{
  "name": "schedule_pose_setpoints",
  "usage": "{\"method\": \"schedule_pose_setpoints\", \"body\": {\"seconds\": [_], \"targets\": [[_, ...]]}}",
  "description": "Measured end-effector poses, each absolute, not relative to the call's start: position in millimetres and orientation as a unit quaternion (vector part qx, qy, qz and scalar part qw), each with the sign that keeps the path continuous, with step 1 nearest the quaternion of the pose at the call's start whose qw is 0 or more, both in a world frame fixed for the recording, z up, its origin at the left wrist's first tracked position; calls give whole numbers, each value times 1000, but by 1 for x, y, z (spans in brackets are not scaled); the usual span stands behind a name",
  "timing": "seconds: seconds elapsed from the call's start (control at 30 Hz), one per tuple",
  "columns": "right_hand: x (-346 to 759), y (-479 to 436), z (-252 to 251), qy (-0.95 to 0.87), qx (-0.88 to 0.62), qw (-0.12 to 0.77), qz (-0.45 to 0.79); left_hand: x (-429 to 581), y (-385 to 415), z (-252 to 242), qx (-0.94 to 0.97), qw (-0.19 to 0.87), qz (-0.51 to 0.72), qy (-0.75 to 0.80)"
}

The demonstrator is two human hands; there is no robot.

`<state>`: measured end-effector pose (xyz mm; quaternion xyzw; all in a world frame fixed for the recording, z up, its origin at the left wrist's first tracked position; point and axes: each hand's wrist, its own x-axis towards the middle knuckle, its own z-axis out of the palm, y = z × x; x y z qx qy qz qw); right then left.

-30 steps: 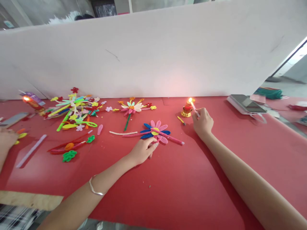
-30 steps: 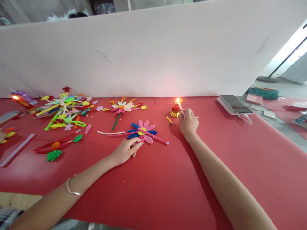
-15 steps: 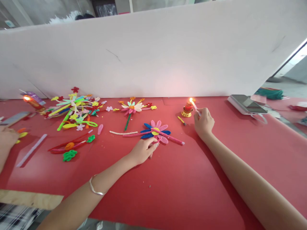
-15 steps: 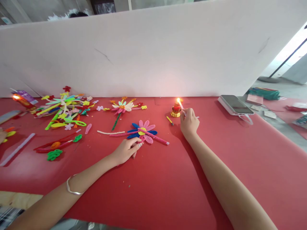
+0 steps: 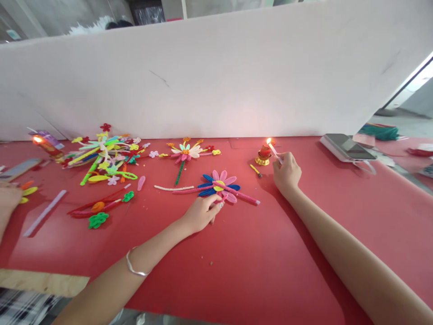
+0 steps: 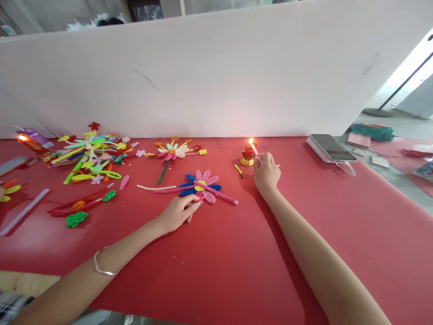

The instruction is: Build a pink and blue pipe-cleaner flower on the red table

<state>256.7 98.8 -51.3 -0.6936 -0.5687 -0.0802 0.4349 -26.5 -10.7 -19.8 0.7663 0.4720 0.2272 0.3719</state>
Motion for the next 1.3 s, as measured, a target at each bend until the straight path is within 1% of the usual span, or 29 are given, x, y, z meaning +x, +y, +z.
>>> {"method": "schedule_pose_setpoints", "body": {"seconds": [1.3], "targets": [[256, 97, -49, -568, -692, 442, -51, -27, -10, -19, 776, 362, 218, 468]]}}
